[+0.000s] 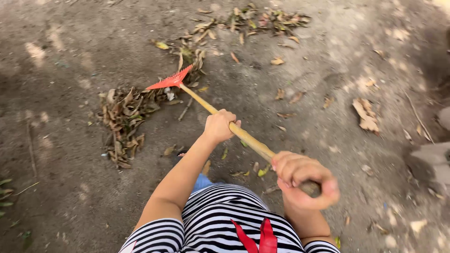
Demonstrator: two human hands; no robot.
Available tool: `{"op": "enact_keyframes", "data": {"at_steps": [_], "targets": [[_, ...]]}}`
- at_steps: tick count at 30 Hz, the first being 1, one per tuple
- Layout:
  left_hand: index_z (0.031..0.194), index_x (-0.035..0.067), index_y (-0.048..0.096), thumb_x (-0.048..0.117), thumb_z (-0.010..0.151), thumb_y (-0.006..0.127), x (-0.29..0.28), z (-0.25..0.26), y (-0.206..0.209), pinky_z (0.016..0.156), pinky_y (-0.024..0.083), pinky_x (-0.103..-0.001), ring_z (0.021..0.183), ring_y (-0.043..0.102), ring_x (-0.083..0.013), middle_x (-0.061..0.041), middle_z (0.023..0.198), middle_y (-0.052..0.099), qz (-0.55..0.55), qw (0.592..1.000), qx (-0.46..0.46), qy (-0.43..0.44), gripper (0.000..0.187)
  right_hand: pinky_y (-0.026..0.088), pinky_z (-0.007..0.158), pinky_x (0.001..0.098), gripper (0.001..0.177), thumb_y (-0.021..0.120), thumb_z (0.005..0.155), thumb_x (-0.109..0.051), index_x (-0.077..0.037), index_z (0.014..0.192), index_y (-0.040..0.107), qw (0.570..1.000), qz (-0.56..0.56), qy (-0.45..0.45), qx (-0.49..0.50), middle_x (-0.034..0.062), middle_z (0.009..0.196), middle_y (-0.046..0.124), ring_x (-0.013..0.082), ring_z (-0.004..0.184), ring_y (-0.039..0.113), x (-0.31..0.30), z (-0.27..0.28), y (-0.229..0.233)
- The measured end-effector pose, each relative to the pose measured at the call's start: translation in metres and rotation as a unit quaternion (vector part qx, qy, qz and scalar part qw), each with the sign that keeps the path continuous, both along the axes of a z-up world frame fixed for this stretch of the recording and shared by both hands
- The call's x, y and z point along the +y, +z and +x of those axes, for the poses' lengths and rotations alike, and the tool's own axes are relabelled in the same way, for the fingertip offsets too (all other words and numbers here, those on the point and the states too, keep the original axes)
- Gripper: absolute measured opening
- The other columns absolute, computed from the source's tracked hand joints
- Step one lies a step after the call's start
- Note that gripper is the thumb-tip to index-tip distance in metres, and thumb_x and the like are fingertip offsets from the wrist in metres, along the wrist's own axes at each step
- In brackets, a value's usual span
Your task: Raking dry leaves and debris in a garden area.
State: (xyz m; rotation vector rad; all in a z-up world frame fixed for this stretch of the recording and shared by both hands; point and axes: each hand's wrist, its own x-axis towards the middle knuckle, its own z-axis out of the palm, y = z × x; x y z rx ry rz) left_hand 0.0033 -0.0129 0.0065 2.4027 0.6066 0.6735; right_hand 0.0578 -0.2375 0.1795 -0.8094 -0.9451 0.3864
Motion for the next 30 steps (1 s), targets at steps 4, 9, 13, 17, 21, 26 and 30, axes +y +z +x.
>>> {"op": "enact_keyframes", "data": {"at_steps": [4, 9, 13, 17, 21, 26, 30], "targets": [[0.066, 0.012, 0.068, 0.033, 0.087, 0.07, -0.044, 0.016, 0.027, 0.069, 0.057, -0.047, 0.082, 0.067, -0.0294, -0.005, 0.072, 0.069, 0.044, 0.998, -0.008, -0.036, 0.03, 0.045, 0.055, 0.0449, 0.059, 0.035, 0.102, -0.051, -0.006, 0.065, 0.044, 0.996, 0.089, 0.011, -0.027, 0.0109, 0.054, 0.048, 0.0262, 0.042, 0.045, -0.054, 0.014, 0.01], [0.067, 0.011, 0.068, 0.033, 0.089, 0.066, -0.06, 0.031, 0.064, 0.068, 0.057, -0.047, 0.083, 0.067, -0.0285, -0.005, 0.072, 0.069, 0.037, 0.996, 0.037, -0.069, 0.032, 0.043, 0.052, 0.0444, 0.054, 0.04, 0.096, -0.05, -0.008, 0.062, 0.045, 0.987, 0.16, -0.006, -0.032, 0.0058, 0.048, 0.043, 0.0205, 0.041, 0.041, -0.081, 0.028, 0.007], [0.07, 0.012, 0.069, 0.034, 0.091, 0.068, -0.044, 0.048, 0.062, 0.069, 0.057, -0.046, 0.083, 0.067, -0.0285, -0.004, 0.076, 0.07, 0.068, 0.996, 0.044, -0.049, 0.03, 0.042, 0.054, 0.045, 0.049, 0.04, 0.095, -0.046, -0.008, 0.065, 0.045, 0.987, 0.158, -0.008, -0.032, 0.0067, 0.048, 0.045, 0.021, 0.042, 0.04, -0.076, 0.035, -0.011], [0.078, 0.009, 0.069, 0.033, 0.086, 0.078, -0.006, 0.059, 0.064, 0.073, 0.056, -0.046, 0.093, 0.065, -0.0312, -0.008, 0.09, 0.067, 0.061, 0.998, -0.016, -0.01, 0.027, 0.043, 0.073, 0.0468, 0.041, 0.051, 0.093, -0.039, -0.006, 0.07, 0.049, 0.99, 0.139, -0.024, -0.012, 0.0082, 0.06, 0.053, 0.0226, 0.057, 0.047, -0.038, 0.045, -0.036], [0.086, 0.006, 0.071, 0.018, 0.082, 0.08, 0.048, 0.073, 0.044, 0.083, 0.056, -0.045, 0.1, 0.064, -0.0335, -0.011, 0.102, 0.066, 0.004, 0.995, -0.085, 0.05, 0.016, 0.047, 0.094, 0.0547, 0.035, 0.06, 0.089, -0.033, -0.004, 0.072, 0.056, 0.997, 0.072, -0.01, -0.025, 0.013, 0.07, 0.06, 0.0296, 0.07, 0.059, 0.012, 0.063, -0.068], [0.095, 0.003, 0.07, 0.004, 0.083, 0.074, 0.134, 0.099, -0.024, 0.084, 0.06, -0.037, 0.098, 0.068, -0.0282, -0.012, 0.114, 0.063, -0.047, 0.983, -0.148, 0.098, 0.012, 0.046, 0.111, 0.0572, 0.022, 0.061, 0.086, -0.022, -0.005, 0.073, 0.056, 0.993, -0.028, 0.02, -0.112, 0.0096, 0.08, 0.064, 0.0296, 0.088, 0.066, 0.087, 0.095, -0.103], [0.102, -0.001, 0.069, -0.012, 0.084, 0.065, 0.186, 0.11, -0.052, 0.078, 0.064, -0.027, 0.106, 0.066, -0.0255, -0.015, 0.126, 0.058, -0.086, 0.975, -0.159, 0.129, 0.021, 0.041, 0.118, 0.0589, 0.014, 0.067, 0.083, -0.004, -0.005, 0.077, 0.055, 0.976, -0.089, 0.056, -0.191, 0.0079, 0.092, 0.064, 0.0293, 0.104, 0.067, 0.159, 0.113, -0.125]]}}
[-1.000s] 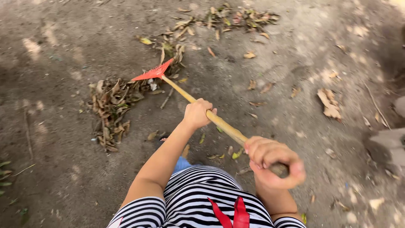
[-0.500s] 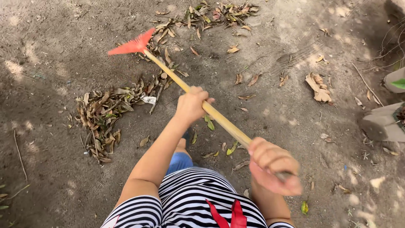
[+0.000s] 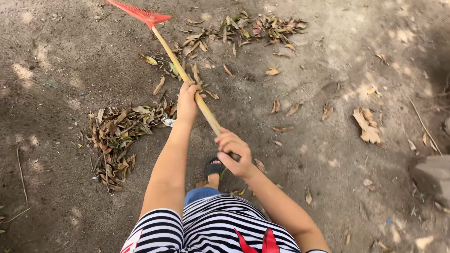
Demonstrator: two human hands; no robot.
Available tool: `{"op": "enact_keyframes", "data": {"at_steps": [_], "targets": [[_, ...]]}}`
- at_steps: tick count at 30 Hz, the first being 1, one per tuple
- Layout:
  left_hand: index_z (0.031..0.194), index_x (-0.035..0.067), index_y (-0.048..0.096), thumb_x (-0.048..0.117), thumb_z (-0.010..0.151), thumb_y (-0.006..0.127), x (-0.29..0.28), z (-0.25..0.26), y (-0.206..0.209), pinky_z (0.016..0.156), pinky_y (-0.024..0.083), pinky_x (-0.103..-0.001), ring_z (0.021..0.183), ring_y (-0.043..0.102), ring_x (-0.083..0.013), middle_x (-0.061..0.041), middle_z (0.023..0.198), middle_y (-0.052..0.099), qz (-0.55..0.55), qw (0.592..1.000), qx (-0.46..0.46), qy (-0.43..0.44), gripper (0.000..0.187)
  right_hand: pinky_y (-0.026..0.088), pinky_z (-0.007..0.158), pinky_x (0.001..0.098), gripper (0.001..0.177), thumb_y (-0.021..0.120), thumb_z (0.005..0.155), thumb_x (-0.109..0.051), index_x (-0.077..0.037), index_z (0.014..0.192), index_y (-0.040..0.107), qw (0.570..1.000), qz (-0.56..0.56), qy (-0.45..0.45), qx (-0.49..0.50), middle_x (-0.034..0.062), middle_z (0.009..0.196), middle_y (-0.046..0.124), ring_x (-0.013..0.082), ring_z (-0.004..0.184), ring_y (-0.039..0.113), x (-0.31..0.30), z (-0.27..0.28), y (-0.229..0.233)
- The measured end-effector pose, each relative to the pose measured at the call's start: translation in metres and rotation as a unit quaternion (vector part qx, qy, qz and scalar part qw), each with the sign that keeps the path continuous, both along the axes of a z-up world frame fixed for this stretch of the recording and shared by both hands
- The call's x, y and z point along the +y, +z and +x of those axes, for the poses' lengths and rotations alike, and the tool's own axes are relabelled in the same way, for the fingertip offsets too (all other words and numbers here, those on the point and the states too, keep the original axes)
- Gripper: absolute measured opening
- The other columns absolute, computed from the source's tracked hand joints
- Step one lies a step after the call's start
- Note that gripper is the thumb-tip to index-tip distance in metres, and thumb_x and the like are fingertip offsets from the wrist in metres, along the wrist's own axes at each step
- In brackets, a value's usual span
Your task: Raking dry leaves and debris in a garden area.
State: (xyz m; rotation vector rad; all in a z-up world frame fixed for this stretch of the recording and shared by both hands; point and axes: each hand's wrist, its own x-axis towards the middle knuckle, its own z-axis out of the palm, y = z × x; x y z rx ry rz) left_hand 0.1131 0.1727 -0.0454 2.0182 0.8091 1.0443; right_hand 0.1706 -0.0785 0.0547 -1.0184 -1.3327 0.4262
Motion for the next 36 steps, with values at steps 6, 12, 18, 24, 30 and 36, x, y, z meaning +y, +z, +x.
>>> {"op": "enact_keyframes", "data": {"at_steps": [6, 12, 18, 24, 30, 36], "targets": [[0.088, 0.0, 0.066, 0.011, 0.076, 0.088, 0.036, 0.009, -0.081, 0.097, 0.053, -0.048, 0.101, 0.063, -0.0421, -0.017, 0.096, 0.068, 0.047, 0.995, 0.083, -0.021, 0.027, 0.036, 0.124, 0.0516, 0.013, 0.067, 0.094, -0.002, -0.003, 0.087, 0.056, 0.992, -0.127, -0.005, -0.021, 0.0066, 0.092, 0.065, 0.0272, 0.104, 0.068, 0.082, 0.022, -0.046], [0.086, 0.002, 0.065, 0.019, 0.079, 0.088, 0.034, 0.018, -0.087, 0.107, 0.047, -0.047, 0.124, 0.058, -0.0462, -0.018, 0.11, 0.071, 0.051, 0.995, 0.079, 0.036, 0.029, 0.047, 0.114, 0.048, 0.016, 0.067, 0.093, -0.005, -0.002, 0.081, 0.057, 0.991, -0.125, 0.026, -0.028, 0.0063, 0.078, 0.058, 0.0241, 0.076, 0.061, 0.103, 0.028, -0.045], [0.078, 0.005, 0.066, 0.021, 0.08, 0.085, 0.032, 0.022, -0.039, 0.096, 0.054, -0.046, 0.113, 0.067, -0.041, -0.017, 0.093, 0.069, 0.091, 0.994, 0.059, 0.032, 0.025, 0.054, 0.091, 0.0408, 0.02, 0.056, 0.091, -0.002, 0.002, 0.072, 0.056, 1.0, -0.023, 0.018, 0.011, 0.0077, 0.068, 0.055, 0.0232, 0.072, 0.058, 0.111, 0.033, -0.009], [0.073, 0.005, 0.065, 0.02, 0.08, 0.083, -0.042, 0.02, -0.001, 0.076, 0.055, -0.045, 0.079, 0.064, -0.0373, -0.013, 0.077, 0.065, 0.06, 0.996, 0.026, 0.052, 0.024, 0.052, 0.077, 0.0342, 0.022, 0.054, 0.093, 0.0, 0.002, 0.071, 0.053, 1.0, -0.009, 0.001, -0.004, 0.0089, 0.067, 0.054, 0.0254, 0.075, 0.06, 0.046, 0.029, 0.02], [0.067, 0.007, 0.058, 0.017, 0.085, 0.076, -0.135, 0.02, -0.007, 0.078, 0.057, -0.045, 0.073, 0.06, -0.0359, -0.013, 0.069, 0.059, 0.144, 0.988, -0.032, 0.04, 0.028, 0.05, 0.073, 0.0354, 0.022, 0.055, 0.091, 0.001, 0.002, 0.069, 0.054, 0.999, -0.007, 0.042, -0.031, 0.0098, 0.066, 0.053, 0.0264, 0.07, 0.058, -0.054, 0.028, 0.044], [0.063, 0.007, 0.051, 0.013, 0.082, 0.075, -0.241, 0.017, 0.001, 0.062, 0.049, -0.046, 0.065, 0.057, -0.0354, -0.013, 0.065, 0.055, 0.166, 0.984, -0.039, 0.054, 0.031, 0.053, 0.073, 0.0394, 0.023, 0.054, 0.089, 0.004, -0.001, 0.067, 0.051, 0.994, 0.031, 0.079, -0.066, 0.0102, 0.065, 0.052, 0.0285, 0.066, 0.058, -0.159, 0.027, 0.071]]}}
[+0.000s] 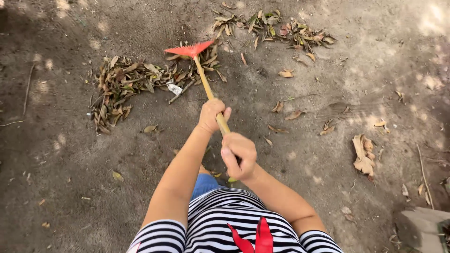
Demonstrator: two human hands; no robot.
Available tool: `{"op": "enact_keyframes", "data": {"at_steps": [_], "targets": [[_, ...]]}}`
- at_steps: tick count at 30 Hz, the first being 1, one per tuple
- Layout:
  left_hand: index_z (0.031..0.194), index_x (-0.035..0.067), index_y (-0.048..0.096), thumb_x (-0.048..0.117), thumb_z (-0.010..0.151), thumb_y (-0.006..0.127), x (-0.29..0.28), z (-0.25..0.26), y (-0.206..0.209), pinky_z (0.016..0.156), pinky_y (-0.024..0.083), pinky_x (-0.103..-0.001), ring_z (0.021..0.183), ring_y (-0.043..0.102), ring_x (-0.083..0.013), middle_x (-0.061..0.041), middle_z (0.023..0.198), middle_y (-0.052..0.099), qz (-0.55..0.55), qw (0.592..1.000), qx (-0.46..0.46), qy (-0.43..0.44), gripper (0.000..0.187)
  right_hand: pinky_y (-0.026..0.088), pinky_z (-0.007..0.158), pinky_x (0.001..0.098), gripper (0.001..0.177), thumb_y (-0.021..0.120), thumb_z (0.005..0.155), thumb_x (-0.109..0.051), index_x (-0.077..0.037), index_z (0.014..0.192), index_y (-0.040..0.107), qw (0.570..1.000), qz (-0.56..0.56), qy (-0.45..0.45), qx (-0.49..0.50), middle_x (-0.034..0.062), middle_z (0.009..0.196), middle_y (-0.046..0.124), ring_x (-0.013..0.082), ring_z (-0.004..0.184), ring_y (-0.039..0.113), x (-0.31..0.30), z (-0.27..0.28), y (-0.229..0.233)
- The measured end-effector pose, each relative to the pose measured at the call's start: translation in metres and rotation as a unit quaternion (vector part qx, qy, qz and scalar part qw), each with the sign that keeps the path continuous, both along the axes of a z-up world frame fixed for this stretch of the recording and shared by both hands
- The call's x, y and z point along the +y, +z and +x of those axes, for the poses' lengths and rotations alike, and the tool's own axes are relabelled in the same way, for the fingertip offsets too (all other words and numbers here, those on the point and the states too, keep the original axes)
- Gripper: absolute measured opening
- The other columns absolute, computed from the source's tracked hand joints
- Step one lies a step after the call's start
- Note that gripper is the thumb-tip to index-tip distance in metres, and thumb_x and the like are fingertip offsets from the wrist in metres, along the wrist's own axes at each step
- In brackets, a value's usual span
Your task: Raking dry leaves and debris in a garden area.
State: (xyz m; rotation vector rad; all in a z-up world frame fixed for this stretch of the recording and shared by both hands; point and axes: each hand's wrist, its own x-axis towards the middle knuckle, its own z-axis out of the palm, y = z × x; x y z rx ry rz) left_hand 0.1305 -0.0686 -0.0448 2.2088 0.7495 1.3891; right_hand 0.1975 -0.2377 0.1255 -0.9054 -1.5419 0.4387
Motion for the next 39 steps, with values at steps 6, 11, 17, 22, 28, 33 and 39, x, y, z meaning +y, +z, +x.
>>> {"op": "enact_keyframes", "data": {"at_steps": [6, 11, 17, 22, 28, 33, 39], "targets": [[0.058, 0.009, 0.046, 0.011, 0.077, 0.074, -0.09, -0.026, 0.034, 0.055, 0.046, -0.045, 0.057, 0.053, -0.0329, -0.01, 0.058, 0.05, 0.011, 0.999, 0.001, -0.047, 0.034, 0.051, 0.062, 0.041, 0.019, 0.058, 0.08, 0.004, -0.001, 0.065, 0.049, 0.992, 0.058, 0.106, -0.044, 0.0108, 0.063, 0.05, 0.029, 0.055, 0.053, -0.08, -0.007, 0.024], [0.058, 0.01, 0.045, 0.01, 0.077, 0.072, -0.121, -0.042, 0.065, 0.054, 0.045, -0.043, 0.055, 0.052, -0.0307, -0.008, 0.057, 0.049, 0.046, 0.997, -0.013, -0.054, 0.033, 0.053, 0.063, 0.0422, 0.016, 0.062, 0.08, 0.001, -0.002, 0.069, 0.05, 0.973, 0.121, 0.19, -0.054, 0.0087, 0.065, 0.052, 0.0278, 0.056, 0.055, -0.106, -0.014, 0.057], [0.06, 0.011, 0.045, 0.008, 0.076, 0.071, -0.124, -0.069, 0.097, 0.054, 0.045, -0.042, 0.054, 0.052, -0.0297, -0.007, 0.057, 0.049, 0.082, 0.995, -0.024, -0.049, 0.031, 0.058, 0.068, 0.0451, 0.012, 0.062, 0.081, -0.004, -0.003, 0.074, 0.052, 0.955, 0.151, 0.234, -0.1, 0.0069, 0.068, 0.054, 0.0266, 0.059, 0.058, -0.111, -0.033, 0.082], [0.062, 0.011, 0.046, 0.008, 0.077, 0.072, -0.092, -0.112, 0.11, 0.054, 0.045, -0.043, 0.055, 0.052, -0.0305, -0.006, 0.059, 0.049, 0.107, 0.993, -0.027, -0.046, 0.03, 0.052, 0.06, 0.041, 0.014, 0.064, 0.08, -0.003, -0.003, 0.072, 0.053, 0.952, 0.149, 0.258, -0.077, 0.0069, 0.065, 0.053, 0.0254, 0.054, 0.055, -0.09, -0.074, 0.067], [0.063, 0.011, 0.047, 0.006, 0.077, 0.07, -0.028, -0.18, 0.108, 0.058, 0.047, -0.044, 0.058, 0.054, -0.0314, -0.007, 0.061, 0.05, 0.124, 0.992, 0.001, 0.003, 0.027, 0.053, 0.062, 0.0417, 0.014, 0.061, 0.078, -0.003, -0.003, 0.069, 0.05, 0.948, 0.202, 0.241, -0.041, 0.0084, 0.065, 0.054, 0.0256, 0.054, 0.054, -0.032, -0.138, 0.039], [0.069, 0.007, 0.053, 0.012, 0.086, 0.077, 0.033, -0.243, 0.06, 0.082, 0.054, -0.046, 0.082, 0.062, -0.034, -0.009, 0.075, 0.06, -0.003, 0.99, 0.118, 0.074, 0.029, 0.056, 0.077, 0.049, 0.009, 0.059, 0.073, 0.006, 0.001, 0.071, 0.052, 0.979, 0.158, 0.113, -0.058, 0.0145, 0.074, 0.056, 0.035, 0.072, 0.061, 0.037, -0.191, -0.01], [0.092, 0.009, 0.068, 0.017, 0.077, 0.081, 0.096, -0.304, -0.13, 0.107, 0.045, -0.046, 0.133, 0.052, -0.0411, -0.02, 0.138, 0.063, -0.166, 0.966, 0.134, 0.146, 0.021, 0.052, 0.073, 0.0423, 0.026, 0.069, 0.081, 0.005, 0.0, 0.067, 0.048, 0.991, 0.014, 0.109, -0.069, 0.0137, 0.073, 0.056, 0.0328, 0.072, 0.061, 0.107, -0.246, -0.124]]}}
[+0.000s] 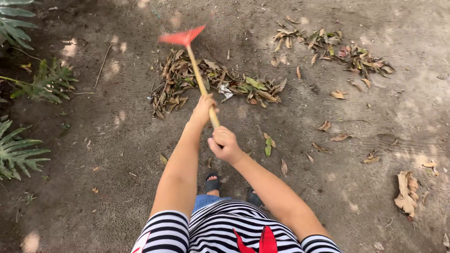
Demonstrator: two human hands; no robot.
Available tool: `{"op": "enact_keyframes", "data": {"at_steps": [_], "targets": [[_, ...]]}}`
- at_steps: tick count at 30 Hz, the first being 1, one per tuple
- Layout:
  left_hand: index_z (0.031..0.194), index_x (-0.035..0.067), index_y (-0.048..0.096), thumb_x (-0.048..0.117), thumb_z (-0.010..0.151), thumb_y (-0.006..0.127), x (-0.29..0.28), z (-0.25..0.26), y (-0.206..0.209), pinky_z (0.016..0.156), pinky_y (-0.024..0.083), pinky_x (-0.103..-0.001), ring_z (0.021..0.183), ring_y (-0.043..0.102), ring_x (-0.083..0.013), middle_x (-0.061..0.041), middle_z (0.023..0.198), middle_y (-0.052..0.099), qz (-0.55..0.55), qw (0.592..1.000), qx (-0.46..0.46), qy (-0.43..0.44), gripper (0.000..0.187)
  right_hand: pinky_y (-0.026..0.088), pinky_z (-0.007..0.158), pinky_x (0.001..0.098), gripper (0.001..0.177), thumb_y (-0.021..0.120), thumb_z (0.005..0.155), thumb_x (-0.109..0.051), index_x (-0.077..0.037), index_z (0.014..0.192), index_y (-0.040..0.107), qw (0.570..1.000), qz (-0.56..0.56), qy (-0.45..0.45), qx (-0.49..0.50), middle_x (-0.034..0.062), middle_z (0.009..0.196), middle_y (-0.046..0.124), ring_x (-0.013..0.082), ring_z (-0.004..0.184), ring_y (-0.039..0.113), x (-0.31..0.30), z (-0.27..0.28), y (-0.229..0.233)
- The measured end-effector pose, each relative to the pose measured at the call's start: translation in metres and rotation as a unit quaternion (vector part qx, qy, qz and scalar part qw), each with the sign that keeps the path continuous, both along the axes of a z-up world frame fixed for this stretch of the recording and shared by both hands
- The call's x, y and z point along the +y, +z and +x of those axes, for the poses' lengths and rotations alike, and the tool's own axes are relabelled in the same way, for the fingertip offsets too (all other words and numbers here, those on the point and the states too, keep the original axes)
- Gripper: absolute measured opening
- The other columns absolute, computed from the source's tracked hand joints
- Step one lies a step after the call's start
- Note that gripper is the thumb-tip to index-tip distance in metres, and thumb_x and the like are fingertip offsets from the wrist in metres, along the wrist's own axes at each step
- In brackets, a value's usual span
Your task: Raking dry leaves and debris in a garden area.
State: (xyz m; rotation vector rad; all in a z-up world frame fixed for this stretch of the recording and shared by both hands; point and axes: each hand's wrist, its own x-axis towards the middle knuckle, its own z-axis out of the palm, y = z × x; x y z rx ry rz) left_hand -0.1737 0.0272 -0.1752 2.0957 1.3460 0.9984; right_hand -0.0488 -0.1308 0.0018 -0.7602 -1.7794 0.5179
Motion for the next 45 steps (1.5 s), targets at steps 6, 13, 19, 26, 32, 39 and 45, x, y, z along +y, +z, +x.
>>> {"op": "enact_keyframes", "data": {"at_steps": [6, 13, 19, 26, 32, 39, 45], "targets": [[0.093, 0.011, 0.073, 0.021, 0.075, 0.085, -0.015, -0.004, -0.022, 0.109, 0.042, -0.047, 0.135, 0.044, -0.0482, -0.019, 0.141, 0.061, -0.021, 0.999, 0.017, 0.033, 0.025, 0.045, 0.063, 0.0409, 0.035, 0.068, 0.081, 0.006, -0.003, 0.06, 0.042, 0.998, -0.059, -0.004, -0.028, 0.0118, 0.062, 0.046, 0.0316, 0.061, 0.053, -0.009, -0.014, -0.013], [0.094, 0.012, 0.07, 0.028, 0.081, 0.085, -0.058, 0.0, 0.07, 0.099, 0.052, -0.047, 0.13, 0.057, -0.0349, -0.01, 0.132, 0.067, -0.077, 0.997, -0.03, 0.013, 0.026, 0.047, 0.065, 0.0401, 0.027, 0.063, 0.087, 0.005, -0.002, 0.067, 0.047, 0.998, -0.057, -0.005, 0.016, 0.0107, 0.067, 0.05, 0.03, 0.064, 0.055, -0.041, -0.008, 0.053], [0.084, 0.009, 0.07, 0.023, 0.075, 0.09, -0.106, 0.015, 0.063, 0.089, 0.053, -0.048, 0.113, 0.064, -0.036, -0.01, 0.095, 0.071, -0.028, 0.999, -0.036, -0.006, 0.026, 0.043, 0.06, 0.0391, 0.031, 0.064, 0.087, 0.007, -0.001, 0.065, 0.045, 0.997, -0.076, -0.001, 0.01, 0.0113, 0.064, 0.047, 0.0286, 0.059, 0.05, -0.107, 0.016, 0.061], [0.07, 0.009, 0.064, 0.029, 0.08, 0.081, -0.202, 0.052, 0.088, 0.073, 0.056, -0.043, 0.085, 0.065, -0.0304, -0.007, 0.079, 0.065, 0.01, 0.999, 0.044, -0.02, 0.029, 0.043, 0.06, 0.0388, 0.03, 0.064, 0.087, 0.007, -0.001, 0.064, 0.045, 0.997, -0.081, 0.012, 0.009, 0.011, 0.064, 0.049, 0.0285, 0.059, 0.051, -0.201, 0.056, 0.072], [0.062, 0.01, 0.057, 0.023, 0.082, 0.079, -0.289, 0.086, 0.106, 0.069, 0.056, -0.043, 0.075, 0.063, -0.0303, -0.007, 0.07, 0.06, 0.106, 0.994, 0.005, -0.029, 0.032, 0.051, 0.067, 0.0402, 0.024, 0.063, 0.086, 0.008, 0.0, 0.067, 0.05, 0.998, -0.063, 0.026, 0.016, 0.0113, 0.066, 0.052, 0.0283, 0.061, 0.056, -0.29, 0.091, 0.105], [0.056, 0.014, 0.052, 0.02, 0.081, 0.077, -0.358, 0.116, 0.157, 0.055, 0.05, -0.041, 0.055, 0.058, -0.0286, -0.006, 0.057, 0.054, 0.18, 0.979, -0.057, -0.08, 0.036, 0.059, 0.077, 0.0433, 0.01, 0.06, 0.08, 0.002, 0.001, 0.071, 0.056, 0.995, 0.033, 0.089, 0.02, 0.0116, 0.07, 0.06, 0.0289, 0.066, 0.065, -0.359, 0.134, 0.166], [0.056, 0.013, 0.048, 0.016, 0.08, 0.074, -0.365, 0.139, 0.208, 0.056, 0.047, -0.042, 0.054, 0.056, -0.0289, -0.006, 0.056, 0.053, 0.258, 0.956, -0.089, -0.108, 0.036, 0.059, 0.085, 0.0482, 0.019, 0.053, 0.09, -0.009, -0.003, 0.072, 0.053, 0.997, 0.009, 0.058, -0.04, 0.0103, 0.073, 0.063, 0.0306, 0.071, 0.068, -0.384, 0.162, 0.225]]}}
